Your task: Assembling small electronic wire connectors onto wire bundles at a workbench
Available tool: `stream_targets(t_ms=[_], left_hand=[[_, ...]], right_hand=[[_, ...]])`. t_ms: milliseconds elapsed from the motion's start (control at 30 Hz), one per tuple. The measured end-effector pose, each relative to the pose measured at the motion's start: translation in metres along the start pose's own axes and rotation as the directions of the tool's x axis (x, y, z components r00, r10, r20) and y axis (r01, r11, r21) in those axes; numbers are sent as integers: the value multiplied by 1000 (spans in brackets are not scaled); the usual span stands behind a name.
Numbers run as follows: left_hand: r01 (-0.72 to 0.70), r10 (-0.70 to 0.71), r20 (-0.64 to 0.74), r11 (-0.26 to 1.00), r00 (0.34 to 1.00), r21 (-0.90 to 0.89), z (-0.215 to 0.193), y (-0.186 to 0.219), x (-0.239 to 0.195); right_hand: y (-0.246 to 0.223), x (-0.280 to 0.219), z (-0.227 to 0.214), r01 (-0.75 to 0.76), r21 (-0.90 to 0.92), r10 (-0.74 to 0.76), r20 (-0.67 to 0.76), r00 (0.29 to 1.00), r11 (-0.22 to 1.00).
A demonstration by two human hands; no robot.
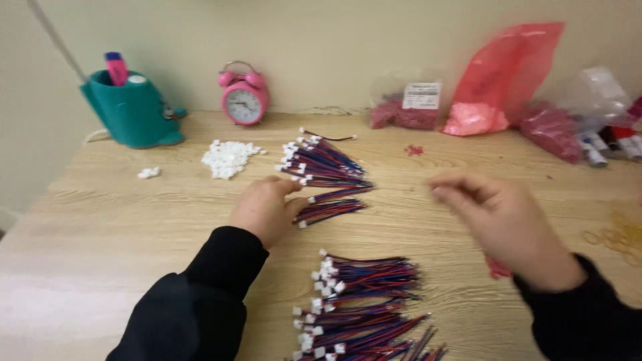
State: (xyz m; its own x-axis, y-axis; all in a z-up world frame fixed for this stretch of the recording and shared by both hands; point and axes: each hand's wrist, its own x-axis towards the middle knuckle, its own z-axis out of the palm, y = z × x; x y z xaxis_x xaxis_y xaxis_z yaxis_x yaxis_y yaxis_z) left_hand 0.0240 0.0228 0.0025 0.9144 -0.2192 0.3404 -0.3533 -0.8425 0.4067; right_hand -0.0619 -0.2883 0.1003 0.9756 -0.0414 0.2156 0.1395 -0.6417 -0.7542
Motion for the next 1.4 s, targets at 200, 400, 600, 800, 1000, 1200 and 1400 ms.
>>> stream_targets(t_ms=[200, 400, 600, 800, 1000, 1200, 1400], left_hand=[[214, -292, 218, 923, 931, 320, 6, 5, 7], [268, -305, 168, 939, 937, 215, -5, 20, -1], [372, -395, 132, 913, 909, 171, -6, 17, -9], [138, -163, -250, 984, 955, -114, -25, 19, -27], [276, -449, -97, 690, 888, -669, -48, 41, -69], [379, -511, 56, 555, 858, -740, -37, 56, -90], [331, -545, 242, 70, 803, -941, -33, 67, -92]], right_hand=[[66, 16, -42, -119, -513, 156, 31, 987, 850], [68, 17, -40, -201, -647, 287, 29, 957, 736], [96, 32, -34, -226, -653, 338, 49, 940, 723], [120, 36, -24, -80, -687, 174, 69, 982, 722], [150, 43, -6, 99, -775, -93, 52, 994, 625], [64, 23, -19, -87, -306, 63, -87, 994, 948], [-45, -9, 25, -160, 318, 117, 148, 982, 934]])
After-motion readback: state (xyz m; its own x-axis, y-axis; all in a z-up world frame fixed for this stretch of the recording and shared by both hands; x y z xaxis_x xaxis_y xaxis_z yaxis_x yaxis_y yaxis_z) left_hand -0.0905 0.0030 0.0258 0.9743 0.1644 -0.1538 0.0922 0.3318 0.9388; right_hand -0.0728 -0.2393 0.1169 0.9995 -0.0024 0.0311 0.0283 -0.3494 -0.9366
